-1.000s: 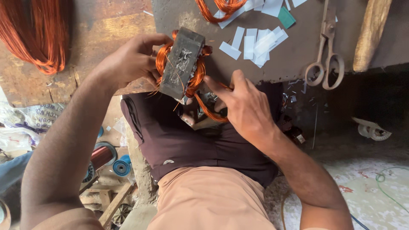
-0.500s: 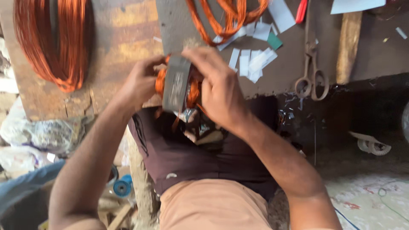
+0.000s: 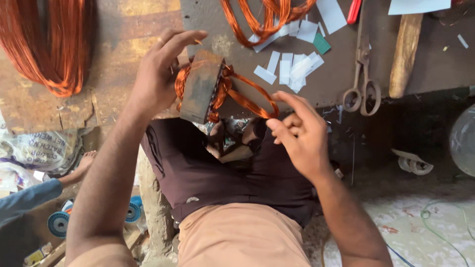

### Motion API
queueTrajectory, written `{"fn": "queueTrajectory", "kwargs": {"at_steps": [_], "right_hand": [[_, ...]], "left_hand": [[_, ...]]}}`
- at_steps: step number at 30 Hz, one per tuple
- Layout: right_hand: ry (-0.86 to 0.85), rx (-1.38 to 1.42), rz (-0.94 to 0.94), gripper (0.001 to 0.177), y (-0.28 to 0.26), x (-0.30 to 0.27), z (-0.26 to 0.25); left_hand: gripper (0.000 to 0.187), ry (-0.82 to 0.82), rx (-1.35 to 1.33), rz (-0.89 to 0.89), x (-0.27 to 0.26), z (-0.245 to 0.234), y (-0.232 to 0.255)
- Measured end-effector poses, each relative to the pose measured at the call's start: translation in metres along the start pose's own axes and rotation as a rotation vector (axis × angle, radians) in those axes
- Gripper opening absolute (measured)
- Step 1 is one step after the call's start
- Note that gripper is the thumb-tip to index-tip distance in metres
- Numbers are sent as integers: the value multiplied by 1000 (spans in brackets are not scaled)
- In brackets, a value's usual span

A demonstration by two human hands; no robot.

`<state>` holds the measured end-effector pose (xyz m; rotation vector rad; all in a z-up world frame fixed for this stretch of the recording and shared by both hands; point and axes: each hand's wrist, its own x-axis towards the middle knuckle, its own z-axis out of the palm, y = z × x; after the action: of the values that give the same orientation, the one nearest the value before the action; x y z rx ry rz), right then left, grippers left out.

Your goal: The person winds copper wire around a rectangular metal core, inserting small white insulating strips between layers. They use their hands to wrap the wire and occasionally use a tool to press the wire into place.

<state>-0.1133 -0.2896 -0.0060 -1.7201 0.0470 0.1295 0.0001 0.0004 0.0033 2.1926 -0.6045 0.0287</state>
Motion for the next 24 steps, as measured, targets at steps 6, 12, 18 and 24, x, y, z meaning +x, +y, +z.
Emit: {"fn": "queueTrajectory", "kwargs": {"at_steps": [6,12,18,24], "right_hand": [[-211,402,57,20,36,33,-34],[-233,369,35,18,45,35,-31],[201,145,-162,23,40,-8,-21],[-30,969,0,40,35,-34,42]], "left_hand": [[32,-158,-466,-158,4,6,-7],[38,-197,-572,-145,4,8,-23],[39,-114,-243,-205,7,11,-9],[37,2,-72,30,10,20,-8]]}}
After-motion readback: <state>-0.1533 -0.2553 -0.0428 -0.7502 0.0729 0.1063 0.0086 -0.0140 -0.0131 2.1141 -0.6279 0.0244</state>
